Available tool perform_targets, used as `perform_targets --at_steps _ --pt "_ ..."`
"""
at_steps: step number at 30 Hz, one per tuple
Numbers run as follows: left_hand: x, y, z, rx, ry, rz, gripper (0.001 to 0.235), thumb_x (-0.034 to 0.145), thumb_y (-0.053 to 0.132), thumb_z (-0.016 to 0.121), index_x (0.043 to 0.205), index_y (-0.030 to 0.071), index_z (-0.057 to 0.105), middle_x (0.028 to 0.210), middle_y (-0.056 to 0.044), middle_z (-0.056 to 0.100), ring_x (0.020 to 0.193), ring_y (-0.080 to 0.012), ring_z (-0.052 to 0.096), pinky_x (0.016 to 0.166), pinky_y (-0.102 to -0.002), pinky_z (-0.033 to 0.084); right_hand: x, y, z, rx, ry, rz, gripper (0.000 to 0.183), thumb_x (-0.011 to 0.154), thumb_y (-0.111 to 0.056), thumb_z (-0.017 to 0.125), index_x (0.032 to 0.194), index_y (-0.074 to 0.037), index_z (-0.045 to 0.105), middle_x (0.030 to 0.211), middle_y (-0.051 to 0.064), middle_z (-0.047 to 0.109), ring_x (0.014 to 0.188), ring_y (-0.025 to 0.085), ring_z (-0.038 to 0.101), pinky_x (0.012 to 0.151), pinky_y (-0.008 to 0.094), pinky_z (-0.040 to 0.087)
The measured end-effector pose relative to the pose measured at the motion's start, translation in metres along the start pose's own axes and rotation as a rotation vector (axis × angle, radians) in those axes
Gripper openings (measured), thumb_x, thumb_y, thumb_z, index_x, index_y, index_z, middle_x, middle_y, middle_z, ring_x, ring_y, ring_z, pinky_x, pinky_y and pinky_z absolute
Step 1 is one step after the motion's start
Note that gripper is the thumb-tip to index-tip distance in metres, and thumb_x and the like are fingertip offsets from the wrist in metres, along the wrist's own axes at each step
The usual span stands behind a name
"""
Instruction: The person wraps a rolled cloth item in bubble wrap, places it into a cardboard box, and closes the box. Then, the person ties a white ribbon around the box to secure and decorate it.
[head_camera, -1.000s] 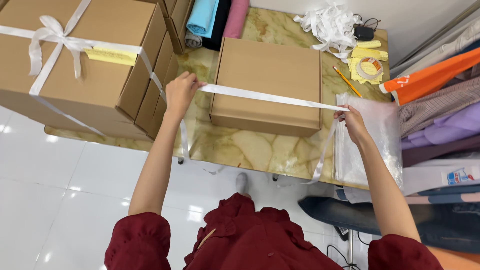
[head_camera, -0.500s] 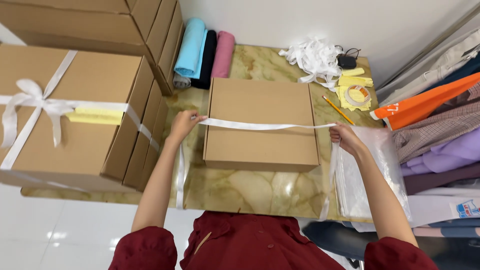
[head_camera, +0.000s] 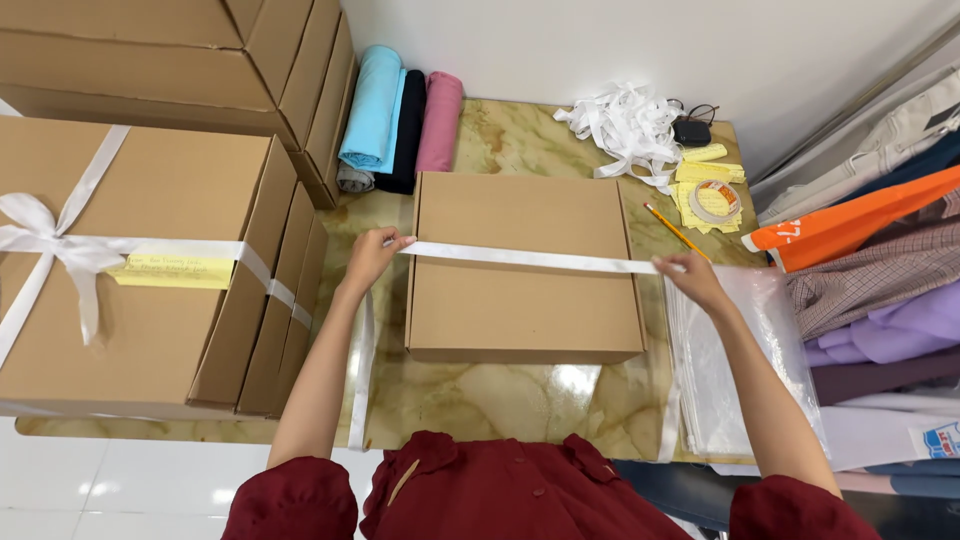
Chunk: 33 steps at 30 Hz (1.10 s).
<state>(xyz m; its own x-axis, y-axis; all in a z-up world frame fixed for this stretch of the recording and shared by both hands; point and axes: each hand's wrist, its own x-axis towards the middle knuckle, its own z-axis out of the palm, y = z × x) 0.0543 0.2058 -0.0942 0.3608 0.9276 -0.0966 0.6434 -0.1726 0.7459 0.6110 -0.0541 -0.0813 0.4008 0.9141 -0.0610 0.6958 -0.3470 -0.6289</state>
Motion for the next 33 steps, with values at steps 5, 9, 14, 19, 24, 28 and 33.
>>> perform_targets --at_steps 5,9,14,19,24,28,33 --pt "0.009 -0.002 0.003 -0.007 0.000 -0.010 0.035 0.092 0.051 0.072 0.084 0.016 0.070 0.068 -0.013 0.065 0.075 -0.0355 0.063 0.073 -0.042 0.048 0.036 0.039 0.008 -0.202 -0.111 0.140 0.034 0.086 -0.061 0.073 0.095 -0.029 0.082 0.104 0.010 0.066 0.111 0.037 0.060 0.106 0.051 0.035" --pt "0.002 0.007 0.008 -0.088 -0.042 0.005 0.035 0.092 0.046 0.073 0.087 0.011 0.071 0.079 -0.017 0.070 0.078 -0.0367 0.062 0.077 -0.044 0.049 0.047 0.048 0.017 0.132 -0.233 0.242 0.027 0.085 -0.039 0.079 0.083 -0.013 0.076 0.079 0.002 0.061 0.085 0.021 0.055 0.080 0.036 0.036" --pt "0.003 -0.006 0.022 -0.076 -0.052 -0.049 0.039 0.093 0.052 0.070 0.084 0.014 0.071 0.068 -0.012 0.062 0.073 -0.0301 0.060 0.072 -0.039 0.047 0.027 -0.010 0.005 0.268 -0.258 0.328 0.039 0.095 -0.044 0.070 0.111 -0.008 0.072 0.107 0.008 0.062 0.110 0.025 0.055 0.100 0.044 0.037" --pt "0.005 -0.002 0.025 -0.082 -0.043 -0.043 0.041 0.093 0.053 0.070 0.083 0.013 0.068 0.063 -0.010 0.056 0.068 -0.0276 0.055 0.066 -0.037 0.044 0.027 -0.022 0.016 0.374 -0.325 0.349 0.076 0.100 -0.070 0.053 0.139 -0.005 0.059 0.118 0.014 0.065 0.118 0.029 0.057 0.110 0.053 0.034" --pt "0.005 -0.005 0.026 -0.101 -0.032 -0.068 0.042 0.093 0.053 0.070 0.079 0.014 0.066 0.058 -0.006 0.053 0.064 -0.0233 0.052 0.062 -0.034 0.041 0.024 -0.035 0.025 0.557 -0.255 0.297 0.025 0.097 -0.030 0.073 0.095 -0.009 0.060 0.070 -0.006 0.046 0.062 0.008 0.045 0.063 0.024 0.042" --pt "0.007 -0.015 0.024 -0.122 -0.053 -0.055 0.042 0.091 0.051 0.072 0.080 0.012 0.066 0.060 -0.008 0.053 0.066 -0.0247 0.053 0.063 -0.036 0.040 0.025 -0.026 0.016 0.534 -0.241 0.331 0.024 0.091 -0.025 0.080 0.089 -0.004 0.067 0.072 -0.004 0.044 0.061 0.010 0.043 0.058 0.024 0.041" --pt "0.014 -0.013 0.018 -0.066 -0.126 -0.019 0.038 0.088 0.048 0.074 0.081 0.011 0.070 0.060 -0.010 0.052 0.067 -0.0257 0.052 0.065 -0.036 0.040 0.028 -0.031 0.010 0.359 -0.165 0.193 0.022 0.082 -0.024 0.086 0.092 -0.008 0.076 0.066 -0.003 0.048 0.056 0.007 0.045 0.054 0.022 0.038"
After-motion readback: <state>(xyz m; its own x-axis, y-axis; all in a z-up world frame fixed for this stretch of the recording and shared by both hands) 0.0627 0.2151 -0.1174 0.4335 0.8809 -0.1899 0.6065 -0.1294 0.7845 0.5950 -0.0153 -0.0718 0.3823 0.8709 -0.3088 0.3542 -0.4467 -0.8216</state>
